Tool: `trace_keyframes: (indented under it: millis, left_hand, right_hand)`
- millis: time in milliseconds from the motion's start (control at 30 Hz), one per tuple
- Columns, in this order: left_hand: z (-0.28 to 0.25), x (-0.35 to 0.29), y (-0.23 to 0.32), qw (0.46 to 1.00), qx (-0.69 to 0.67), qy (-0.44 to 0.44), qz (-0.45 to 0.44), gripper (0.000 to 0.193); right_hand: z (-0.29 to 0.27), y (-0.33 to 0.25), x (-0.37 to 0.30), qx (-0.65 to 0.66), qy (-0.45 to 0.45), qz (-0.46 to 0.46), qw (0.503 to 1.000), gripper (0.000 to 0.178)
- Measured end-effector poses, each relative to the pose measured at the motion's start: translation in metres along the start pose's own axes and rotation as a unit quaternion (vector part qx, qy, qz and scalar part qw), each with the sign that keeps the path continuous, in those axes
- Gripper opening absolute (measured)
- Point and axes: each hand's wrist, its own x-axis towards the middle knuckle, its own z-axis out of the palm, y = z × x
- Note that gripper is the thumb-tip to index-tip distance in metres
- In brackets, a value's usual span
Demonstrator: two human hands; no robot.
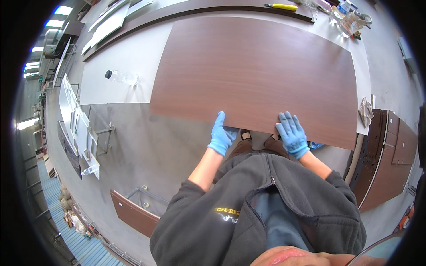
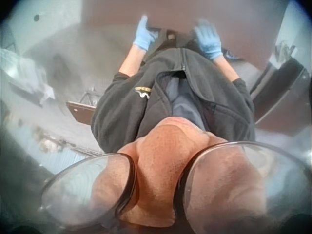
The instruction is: The person wipes a large brown wood panel with a cloth, then flips it to wipe the other side. They place the panel on a stack of similar panels and repeat the wiping process on another panel.
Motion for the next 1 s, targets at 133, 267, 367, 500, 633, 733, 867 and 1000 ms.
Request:
trace_keyframes:
  millis: [133, 267, 367, 500, 633, 733, 867, 1000]
  left_hand:
    - [0.063, -0.103, 0.022, 0.987, 0.102, -0.111, 0.054, 0.051]
    - [0.130, -0.175, 0.048, 0.935, 0.228, -0.220, 0.159, 0.049]
    - [0.160, -0.171, 0.067, 0.845, 0.296, -0.321, 0.308, 0.056]
    - [0.141, -0.132, 0.145, 0.691, 0.295, -0.038, 0.658, 0.069]
    - [0.129, -0.089, 0.267, 0.650, 0.028, 0.118, 0.750, 0.070]
    - [0.147, -0.063, 0.335, 0.675, 0.008, 0.093, 0.732, 0.088]
    - [0.182, -0.046, 0.402, 0.683, 0.058, -0.164, 0.709, 0.128]
    - [0.190, -0.065, 0.417, 0.717, -0.016, -0.179, 0.673, 0.126]
  right_hand:
    - [-0.120, 0.027, 0.029, 0.000, -0.026, -0.004, 1.000, 0.020]
    - [-0.226, 0.081, 0.062, -0.187, 0.129, -0.067, 0.972, 0.040]
    - [-0.256, 0.117, 0.089, -0.217, 0.200, -0.085, 0.952, 0.047]
    - [-0.266, 0.149, 0.112, -0.237, 0.219, -0.114, 0.940, 0.048]
    - [-0.276, 0.176, 0.131, -0.233, 0.234, -0.141, 0.933, 0.050]
    - [-0.283, 0.191, 0.146, -0.229, 0.243, -0.155, 0.930, 0.052]
    - [-0.291, 0.212, 0.163, -0.235, 0.246, -0.172, 0.925, 0.051]
    - [-0.317, 0.253, 0.169, -0.285, 0.250, -0.195, 0.904, 0.041]
